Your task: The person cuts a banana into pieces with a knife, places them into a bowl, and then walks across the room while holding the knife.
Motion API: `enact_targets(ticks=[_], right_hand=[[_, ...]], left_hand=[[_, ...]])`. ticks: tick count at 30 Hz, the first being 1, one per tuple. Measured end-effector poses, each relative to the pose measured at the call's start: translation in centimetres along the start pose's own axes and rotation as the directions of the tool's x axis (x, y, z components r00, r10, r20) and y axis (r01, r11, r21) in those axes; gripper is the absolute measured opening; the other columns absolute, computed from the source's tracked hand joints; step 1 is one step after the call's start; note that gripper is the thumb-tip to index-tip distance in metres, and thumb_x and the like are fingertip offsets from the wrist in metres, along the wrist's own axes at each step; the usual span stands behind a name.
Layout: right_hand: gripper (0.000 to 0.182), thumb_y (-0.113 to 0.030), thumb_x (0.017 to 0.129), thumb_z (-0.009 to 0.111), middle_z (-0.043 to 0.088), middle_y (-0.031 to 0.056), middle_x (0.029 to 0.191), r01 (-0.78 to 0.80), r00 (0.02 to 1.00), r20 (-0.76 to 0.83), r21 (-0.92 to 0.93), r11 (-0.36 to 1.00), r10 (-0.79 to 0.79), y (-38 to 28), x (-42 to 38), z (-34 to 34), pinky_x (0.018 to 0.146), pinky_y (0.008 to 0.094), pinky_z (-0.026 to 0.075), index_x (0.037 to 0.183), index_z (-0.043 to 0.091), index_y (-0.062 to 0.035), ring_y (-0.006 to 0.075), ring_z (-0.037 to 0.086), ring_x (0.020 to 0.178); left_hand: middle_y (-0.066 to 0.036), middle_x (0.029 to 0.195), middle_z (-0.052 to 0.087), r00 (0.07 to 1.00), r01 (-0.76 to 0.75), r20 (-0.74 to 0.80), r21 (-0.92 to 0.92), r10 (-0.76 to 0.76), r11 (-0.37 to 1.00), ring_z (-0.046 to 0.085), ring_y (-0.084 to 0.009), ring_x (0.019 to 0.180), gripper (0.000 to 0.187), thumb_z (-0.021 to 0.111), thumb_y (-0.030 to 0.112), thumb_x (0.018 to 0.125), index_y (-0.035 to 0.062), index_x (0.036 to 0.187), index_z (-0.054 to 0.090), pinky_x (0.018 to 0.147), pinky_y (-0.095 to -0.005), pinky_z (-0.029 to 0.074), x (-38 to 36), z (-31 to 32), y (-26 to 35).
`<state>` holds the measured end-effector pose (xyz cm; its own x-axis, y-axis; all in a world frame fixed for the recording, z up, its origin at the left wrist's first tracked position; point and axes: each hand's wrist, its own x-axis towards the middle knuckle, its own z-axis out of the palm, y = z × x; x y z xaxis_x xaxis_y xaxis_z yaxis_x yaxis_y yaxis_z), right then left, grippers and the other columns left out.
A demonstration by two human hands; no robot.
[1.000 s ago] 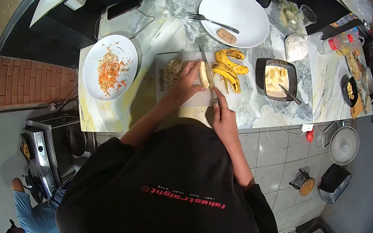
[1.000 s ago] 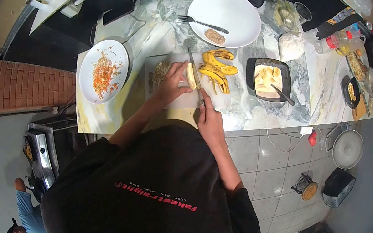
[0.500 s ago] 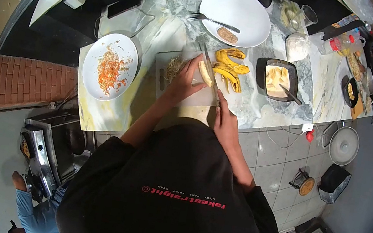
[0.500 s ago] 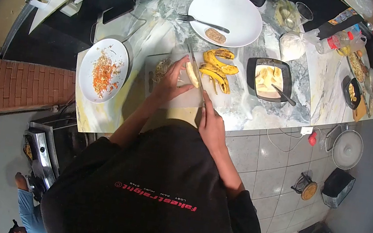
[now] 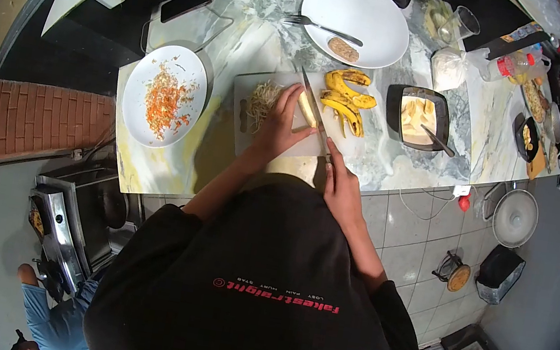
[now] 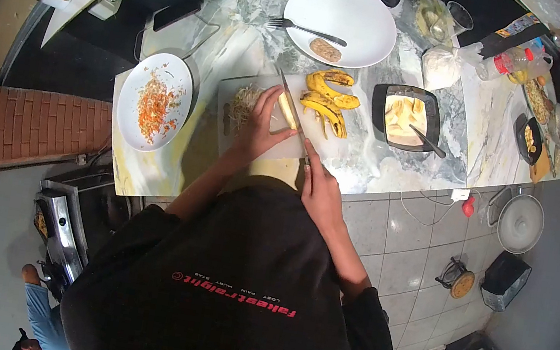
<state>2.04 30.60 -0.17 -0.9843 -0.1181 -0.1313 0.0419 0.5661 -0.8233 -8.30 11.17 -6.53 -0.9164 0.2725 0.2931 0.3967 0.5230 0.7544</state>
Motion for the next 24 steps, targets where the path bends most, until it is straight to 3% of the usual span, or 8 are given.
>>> enact_targets(ticks=[7, 15, 24], right_hand=[[0.056, -0.008, 0.101, 0.052, 0.068, 0.0322, 0.095, 0.039, 0.999, -0.02, -0.061, 0.997, -0.04, 0.65, -0.1, 0.29, 0.074, 0.0546, 0.053, 0.154, 0.041, -0.0197, 0.0495, 0.067, 0.085], [0.058, -0.009, 0.1, 0.053, 0.069, 0.0311, 0.098, 0.041, 0.999, 0.016, -0.123, 0.992, -0.039, 0.39, 0.1, 0.24, 0.073, 0.0552, 0.055, 0.155, 0.04, -0.0217, 0.0484, 0.068, 0.084], [0.065, -0.007, 0.096, 0.057, 0.069, 0.0264, 0.094, 0.085, 0.996, -0.006, -0.221, 0.972, -0.089, 0.82, 0.05, 0.34, 0.07, 0.0539, 0.058, 0.156, 0.039, -0.0245, 0.0452, 0.069, 0.078]], left_hand=[[-0.025, 0.148, 0.042, 1.0, 0.011, -0.006, -0.031, -0.011, 0.999, 0.047, -0.0392, 0.136, 0.097, 0.089, 0.016, 0.075, -0.0042, 0.151, 0.032, 0.114, -0.0452, 0.04, 0.16, 0.14, 0.08], [-0.027, 0.147, 0.045, 0.997, 0.08, -0.001, -0.08, -0.08, 0.994, 0.049, -0.0368, 0.134, 0.122, 0.09, 0.011, 0.071, -0.004, 0.159, 0.007, 0.112, -0.0435, 0.041, 0.12, 0.4, -0.09], [-0.027, 0.146, 0.047, 0.996, 0.085, -0.008, -0.051, -0.086, 0.995, 0.049, -0.0363, 0.135, 0.123, 0.09, 0.01, 0.069, -0.0037, 0.159, 0.008, 0.113, -0.0428, 0.041, 0.25, 0.52, 0.04]])
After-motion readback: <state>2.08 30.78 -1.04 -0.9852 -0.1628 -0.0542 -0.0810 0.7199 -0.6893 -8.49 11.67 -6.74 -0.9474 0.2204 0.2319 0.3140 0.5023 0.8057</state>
